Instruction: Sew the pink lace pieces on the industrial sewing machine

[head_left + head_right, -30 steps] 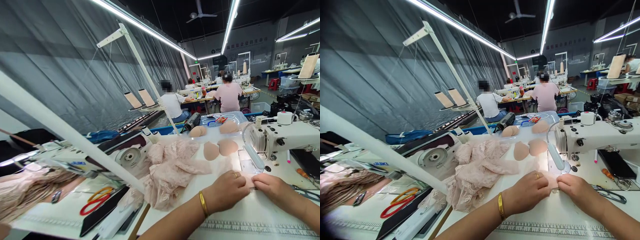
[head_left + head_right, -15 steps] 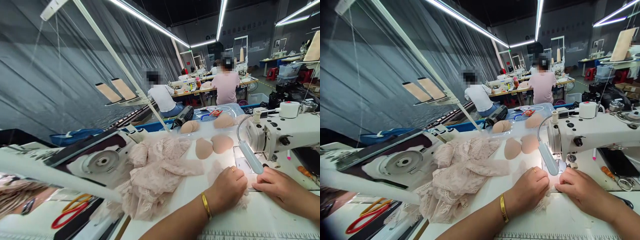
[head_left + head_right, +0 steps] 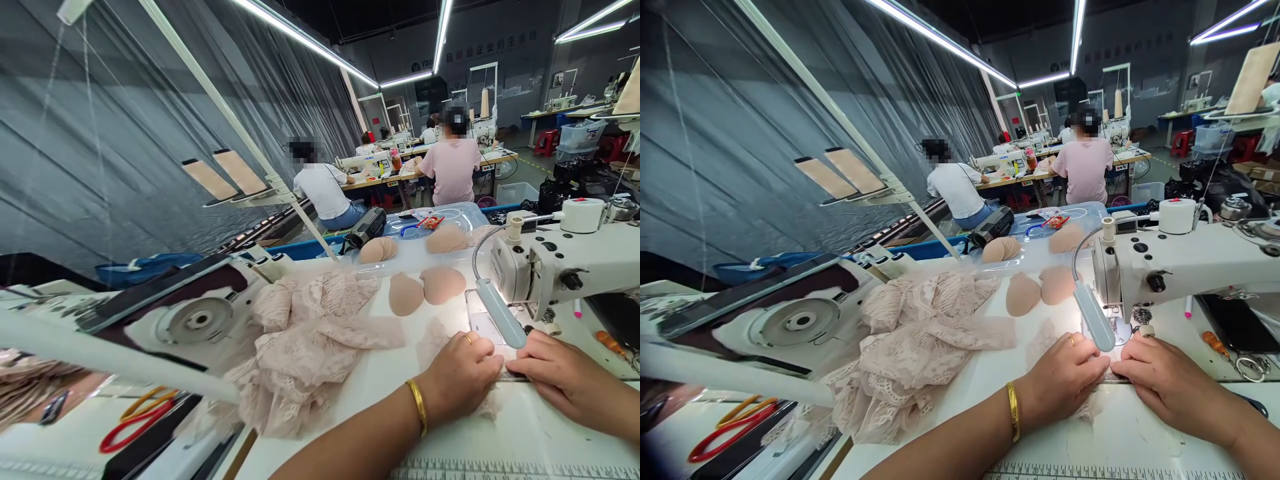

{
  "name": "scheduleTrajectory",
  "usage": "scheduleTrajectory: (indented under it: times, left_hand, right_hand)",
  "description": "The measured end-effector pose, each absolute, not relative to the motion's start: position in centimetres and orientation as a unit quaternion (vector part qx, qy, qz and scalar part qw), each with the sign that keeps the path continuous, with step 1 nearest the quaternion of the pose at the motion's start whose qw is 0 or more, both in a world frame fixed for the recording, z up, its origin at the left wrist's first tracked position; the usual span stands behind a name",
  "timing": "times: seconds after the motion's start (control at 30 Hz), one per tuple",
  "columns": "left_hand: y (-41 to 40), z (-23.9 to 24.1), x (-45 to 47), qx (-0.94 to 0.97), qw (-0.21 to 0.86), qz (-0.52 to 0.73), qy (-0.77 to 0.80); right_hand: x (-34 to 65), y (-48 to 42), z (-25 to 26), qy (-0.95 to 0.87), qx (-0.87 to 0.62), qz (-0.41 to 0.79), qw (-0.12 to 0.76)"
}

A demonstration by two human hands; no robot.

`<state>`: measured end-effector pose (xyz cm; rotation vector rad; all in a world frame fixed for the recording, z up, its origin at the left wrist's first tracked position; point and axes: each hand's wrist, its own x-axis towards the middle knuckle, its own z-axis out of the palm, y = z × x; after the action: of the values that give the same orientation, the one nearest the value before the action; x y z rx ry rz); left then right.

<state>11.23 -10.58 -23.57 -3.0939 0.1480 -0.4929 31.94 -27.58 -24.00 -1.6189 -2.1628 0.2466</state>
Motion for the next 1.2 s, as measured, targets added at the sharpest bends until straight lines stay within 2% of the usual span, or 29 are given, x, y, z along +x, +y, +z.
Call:
scheduleTrajectory:
  times: [0.33,0.7,1.0,1.2]
  left_hand:
    - [-9.1,-22.9,13.2,-0.992,0.002,-0.110,0.059]
    - [-7.4,-23.4,14.6,-0.986,-0.043,-0.148,0.063]
    - [-6.9,-23.1,15.0,-0.991,-0.023,-0.121,0.056]
    - [-7.2,-22.6,15.8,-0.996,-0.004,-0.092,-0.006]
  right_hand:
    - [32.2,-26.9,-25.3,-0.725,-0.637,0.029,0.259]
    - [32.3,-26.0,-26.0,-0.702,-0.684,0.011,0.198]
    - [32.4,-25.9,-26.0,-0.699,-0.688,-0.007,0.195]
    - [32.5,-26.1,-25.7,-0.691,-0.685,-0.003,0.229]
